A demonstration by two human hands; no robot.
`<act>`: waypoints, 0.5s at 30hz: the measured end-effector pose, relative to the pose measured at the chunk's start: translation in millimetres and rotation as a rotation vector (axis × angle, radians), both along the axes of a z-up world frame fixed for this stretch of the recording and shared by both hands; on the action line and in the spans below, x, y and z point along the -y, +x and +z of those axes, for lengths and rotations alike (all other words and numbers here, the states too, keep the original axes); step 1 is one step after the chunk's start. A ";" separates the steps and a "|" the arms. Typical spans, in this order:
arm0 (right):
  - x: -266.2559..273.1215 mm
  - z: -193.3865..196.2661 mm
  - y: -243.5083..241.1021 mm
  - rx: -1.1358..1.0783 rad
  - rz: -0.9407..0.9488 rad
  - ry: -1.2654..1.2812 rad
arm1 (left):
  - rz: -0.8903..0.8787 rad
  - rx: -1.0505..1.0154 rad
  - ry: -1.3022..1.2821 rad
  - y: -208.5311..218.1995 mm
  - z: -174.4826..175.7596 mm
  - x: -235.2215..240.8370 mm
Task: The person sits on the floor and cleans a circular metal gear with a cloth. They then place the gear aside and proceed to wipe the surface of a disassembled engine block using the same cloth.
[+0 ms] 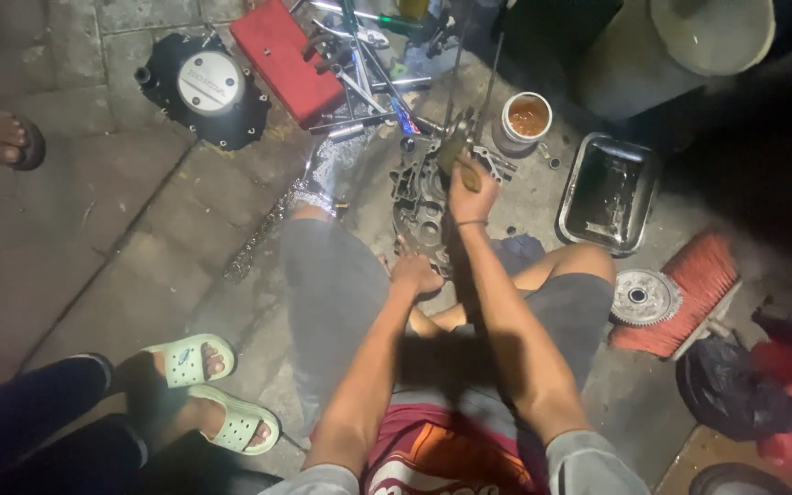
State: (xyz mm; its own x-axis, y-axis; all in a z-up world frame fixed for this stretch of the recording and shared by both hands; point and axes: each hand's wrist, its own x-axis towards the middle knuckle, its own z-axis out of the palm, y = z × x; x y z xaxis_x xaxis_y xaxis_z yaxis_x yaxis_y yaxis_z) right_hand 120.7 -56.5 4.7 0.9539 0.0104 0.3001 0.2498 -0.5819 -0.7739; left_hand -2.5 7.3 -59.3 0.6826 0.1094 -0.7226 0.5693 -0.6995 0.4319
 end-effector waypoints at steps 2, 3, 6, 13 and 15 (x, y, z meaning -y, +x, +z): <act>5.1 0.2 -6.0 -0.098 -0.019 0.164 | -0.029 -0.029 0.016 2.7 -43.2 5.4; 8.7 -10.8 -1.7 -0.096 -0.015 0.164 | -0.026 -0.027 0.016 4.0 -51.3 3.3; 22.0 -28.0 6.9 -0.189 -0.025 0.177 | -0.030 -0.011 -0.007 2.8 -50.9 3.8; 11.8 -7.8 25.4 -0.281 -0.155 0.193 | -0.015 0.006 0.018 6.9 -49.8 2.1; 12.1 -26.2 19.0 -0.332 -0.143 0.223 | -0.015 0.011 0.014 4.4 -65.6 4.7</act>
State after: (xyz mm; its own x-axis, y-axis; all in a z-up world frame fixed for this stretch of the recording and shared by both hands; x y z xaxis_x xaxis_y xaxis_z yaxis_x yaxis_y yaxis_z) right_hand 139.7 -68.5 -21.6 0.9862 -0.1595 -0.0442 -0.1058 -0.4019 -0.9096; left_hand 1.9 2.6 -124.9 0.6922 0.1093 -0.7134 0.5541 -0.7138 0.4283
